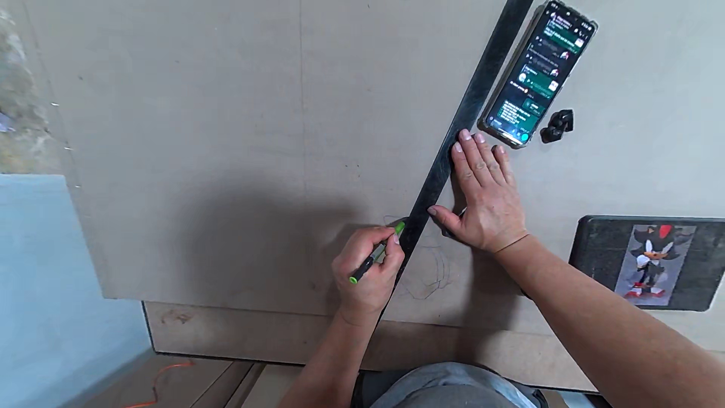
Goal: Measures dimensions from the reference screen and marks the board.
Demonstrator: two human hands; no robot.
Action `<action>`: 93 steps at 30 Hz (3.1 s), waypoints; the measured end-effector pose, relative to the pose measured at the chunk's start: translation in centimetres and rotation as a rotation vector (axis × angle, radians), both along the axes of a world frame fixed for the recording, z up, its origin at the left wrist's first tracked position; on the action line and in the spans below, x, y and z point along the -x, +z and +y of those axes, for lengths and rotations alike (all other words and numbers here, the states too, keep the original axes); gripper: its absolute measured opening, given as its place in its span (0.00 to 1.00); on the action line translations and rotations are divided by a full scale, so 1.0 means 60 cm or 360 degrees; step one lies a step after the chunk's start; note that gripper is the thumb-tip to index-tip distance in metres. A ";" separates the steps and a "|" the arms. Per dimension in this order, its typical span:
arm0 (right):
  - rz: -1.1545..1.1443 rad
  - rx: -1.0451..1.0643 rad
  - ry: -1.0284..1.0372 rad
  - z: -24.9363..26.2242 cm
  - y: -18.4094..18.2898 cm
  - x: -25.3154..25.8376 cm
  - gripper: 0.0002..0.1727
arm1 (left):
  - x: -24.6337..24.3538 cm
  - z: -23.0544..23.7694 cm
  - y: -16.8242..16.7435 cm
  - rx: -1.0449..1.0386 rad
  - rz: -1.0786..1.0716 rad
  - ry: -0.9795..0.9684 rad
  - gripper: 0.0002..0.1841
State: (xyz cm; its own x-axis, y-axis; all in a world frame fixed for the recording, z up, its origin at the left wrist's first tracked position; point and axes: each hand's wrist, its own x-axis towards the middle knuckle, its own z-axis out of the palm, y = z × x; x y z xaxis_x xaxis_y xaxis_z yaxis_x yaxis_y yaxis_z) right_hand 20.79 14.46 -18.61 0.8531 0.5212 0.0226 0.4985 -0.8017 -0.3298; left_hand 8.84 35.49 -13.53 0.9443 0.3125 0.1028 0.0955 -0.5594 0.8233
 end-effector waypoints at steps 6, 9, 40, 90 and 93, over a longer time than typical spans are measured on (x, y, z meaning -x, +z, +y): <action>0.0016 0.0022 0.0006 0.001 0.000 -0.001 0.59 | -0.002 -0.004 0.001 -0.0038 -0.0012 0.0007 0.05; 0.0023 0.0027 0.0003 0.002 0.001 -0.001 0.59 | -0.003 -0.006 0.003 -0.0074 -0.0021 0.0006 0.04; 0.0003 0.0018 0.0011 0.000 -0.002 0.000 0.59 | -0.168 -0.036 0.009 -0.0113 0.0032 -0.0098 0.05; 0.0016 0.0021 0.0007 0.001 -0.002 -0.001 0.59 | -0.038 0.053 0.004 0.0482 0.0302 -0.0147 0.07; 0.0030 0.0024 0.0003 0.001 -0.003 0.000 0.60 | -0.059 0.038 -0.012 0.0461 0.0174 -0.0164 0.06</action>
State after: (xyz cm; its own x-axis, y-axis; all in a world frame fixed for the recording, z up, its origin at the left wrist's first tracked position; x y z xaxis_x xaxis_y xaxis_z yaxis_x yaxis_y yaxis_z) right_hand 20.82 14.53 -18.78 0.8525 0.5227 -0.0016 0.4935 -0.8059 -0.3271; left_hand 12.39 37.75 -14.24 0.9731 0.2162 -0.0801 0.1471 -0.3150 0.9376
